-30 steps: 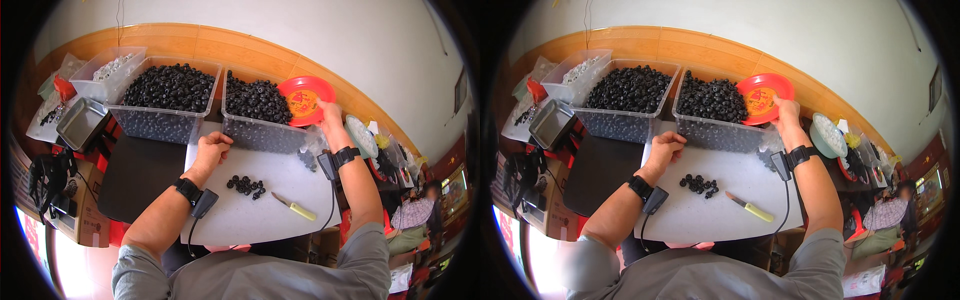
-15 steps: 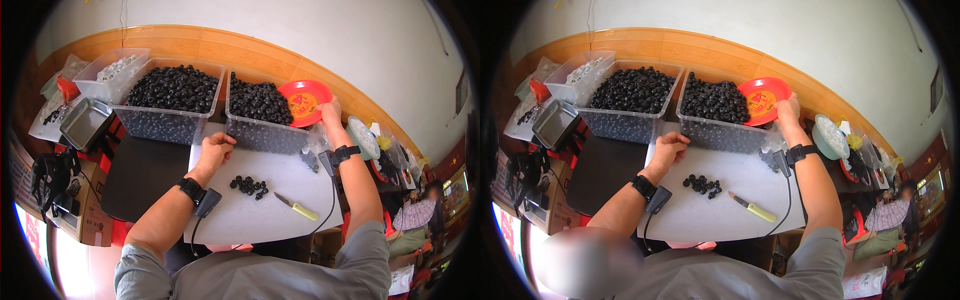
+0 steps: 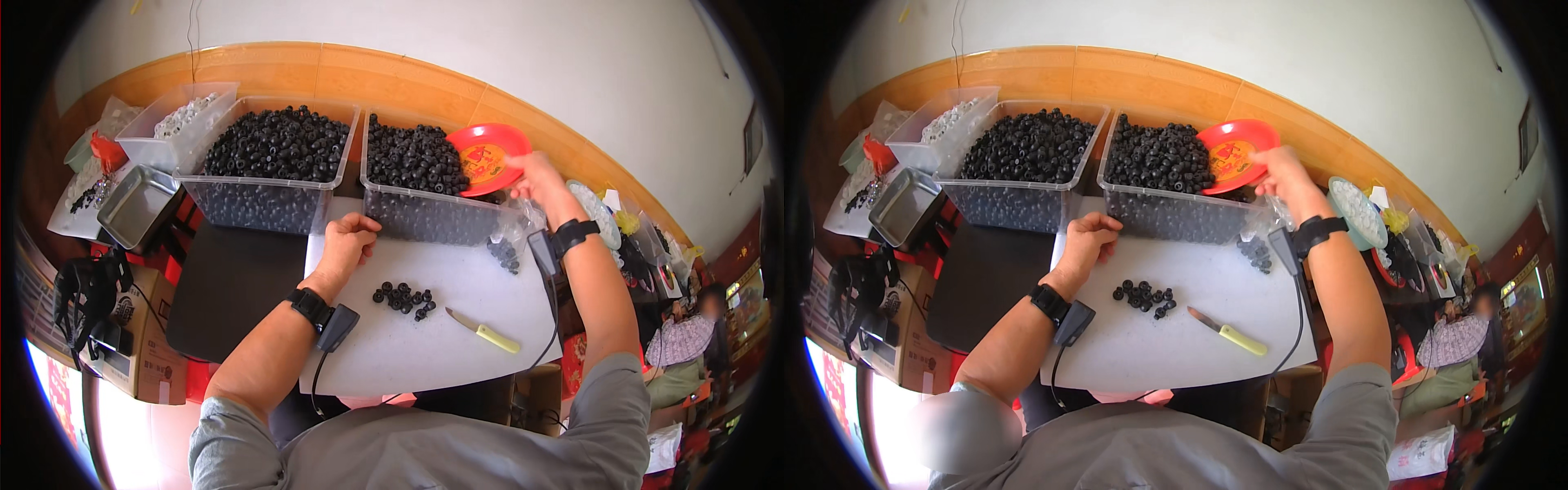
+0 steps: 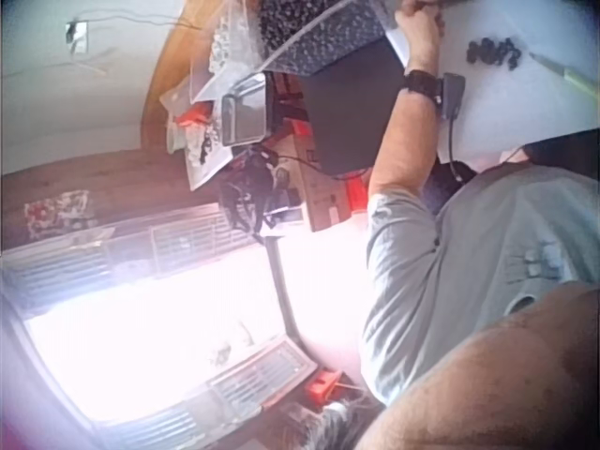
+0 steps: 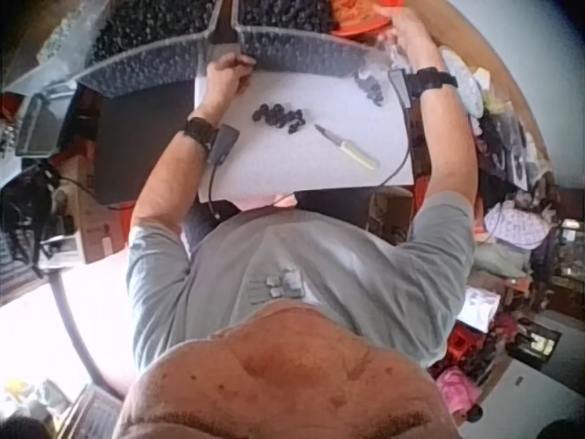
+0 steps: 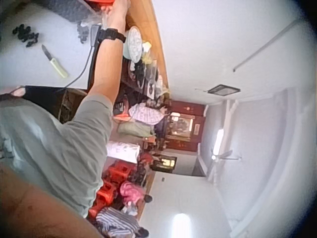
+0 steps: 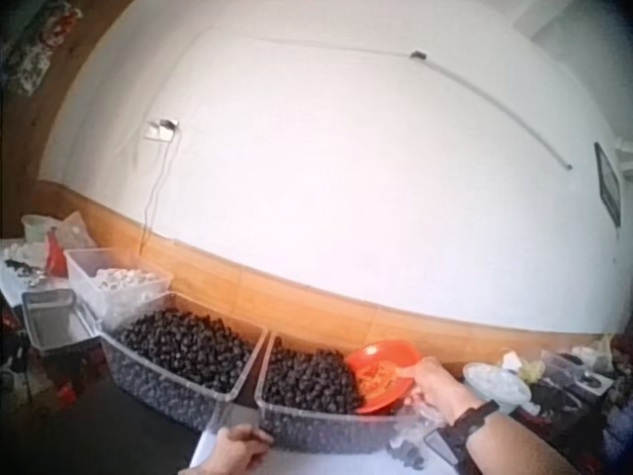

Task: Sort and inspect small black shoe components from a container.

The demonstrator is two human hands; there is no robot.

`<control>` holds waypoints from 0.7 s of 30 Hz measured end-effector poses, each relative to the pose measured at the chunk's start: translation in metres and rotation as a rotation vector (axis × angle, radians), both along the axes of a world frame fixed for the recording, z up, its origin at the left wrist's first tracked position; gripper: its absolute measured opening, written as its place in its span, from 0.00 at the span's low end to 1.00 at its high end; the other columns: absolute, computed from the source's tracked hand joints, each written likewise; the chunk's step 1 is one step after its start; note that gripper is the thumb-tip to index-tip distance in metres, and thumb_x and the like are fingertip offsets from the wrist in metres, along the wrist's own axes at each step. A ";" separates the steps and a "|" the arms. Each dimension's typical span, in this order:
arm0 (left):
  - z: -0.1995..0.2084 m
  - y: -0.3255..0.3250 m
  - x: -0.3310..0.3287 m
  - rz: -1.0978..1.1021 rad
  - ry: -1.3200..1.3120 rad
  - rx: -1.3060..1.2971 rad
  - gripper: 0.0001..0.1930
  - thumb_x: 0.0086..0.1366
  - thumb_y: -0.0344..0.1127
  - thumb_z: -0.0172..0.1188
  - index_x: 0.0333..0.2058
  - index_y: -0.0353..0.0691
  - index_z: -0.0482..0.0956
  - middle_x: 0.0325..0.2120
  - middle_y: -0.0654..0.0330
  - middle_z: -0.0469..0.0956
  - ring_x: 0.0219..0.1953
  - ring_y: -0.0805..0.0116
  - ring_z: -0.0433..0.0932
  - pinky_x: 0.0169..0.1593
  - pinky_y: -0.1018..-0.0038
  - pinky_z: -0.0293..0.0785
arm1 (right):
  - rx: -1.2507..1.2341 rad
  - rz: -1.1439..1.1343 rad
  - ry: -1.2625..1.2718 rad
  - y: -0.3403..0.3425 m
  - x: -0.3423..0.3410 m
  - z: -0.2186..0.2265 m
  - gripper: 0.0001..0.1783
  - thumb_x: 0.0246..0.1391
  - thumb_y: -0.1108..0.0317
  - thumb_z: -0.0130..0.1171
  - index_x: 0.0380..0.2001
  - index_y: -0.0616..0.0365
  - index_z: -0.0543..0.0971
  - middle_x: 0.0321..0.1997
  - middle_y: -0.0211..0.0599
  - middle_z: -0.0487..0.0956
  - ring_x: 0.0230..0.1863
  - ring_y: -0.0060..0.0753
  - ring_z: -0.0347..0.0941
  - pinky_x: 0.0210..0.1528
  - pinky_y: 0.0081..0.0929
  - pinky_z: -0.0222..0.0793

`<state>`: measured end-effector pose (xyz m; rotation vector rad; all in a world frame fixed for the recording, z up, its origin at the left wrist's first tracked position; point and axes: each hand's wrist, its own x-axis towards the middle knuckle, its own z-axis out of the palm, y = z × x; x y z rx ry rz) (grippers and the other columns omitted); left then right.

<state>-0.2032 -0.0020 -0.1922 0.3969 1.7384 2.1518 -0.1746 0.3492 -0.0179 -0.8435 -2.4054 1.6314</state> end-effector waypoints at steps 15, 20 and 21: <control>-0.004 -0.002 0.000 0.011 0.008 -0.021 0.06 0.59 0.25 0.57 0.35 0.36 0.80 0.23 0.64 0.77 0.22 0.77 0.73 0.22 0.80 0.66 | 0.011 -0.260 0.329 -0.063 -0.004 -0.041 0.13 0.45 0.74 0.62 0.36 0.66 0.77 0.30 0.50 0.80 0.15 0.39 0.73 0.12 0.28 0.65; 0.002 0.002 0.001 0.000 0.004 -0.029 0.06 0.59 0.25 0.57 0.36 0.36 0.80 0.23 0.64 0.77 0.22 0.77 0.73 0.23 0.79 0.67 | -0.128 -0.015 0.105 -0.019 -0.001 -0.023 0.11 0.47 0.72 0.62 0.35 0.65 0.77 0.26 0.49 0.79 0.15 0.38 0.72 0.12 0.25 0.62; 0.004 0.005 0.003 -0.008 0.013 -0.030 0.07 0.59 0.25 0.57 0.36 0.35 0.80 0.23 0.64 0.77 0.22 0.77 0.73 0.23 0.79 0.67 | -0.193 0.012 0.080 -0.011 0.000 -0.014 0.11 0.48 0.71 0.61 0.35 0.66 0.78 0.24 0.50 0.79 0.15 0.38 0.72 0.12 0.23 0.60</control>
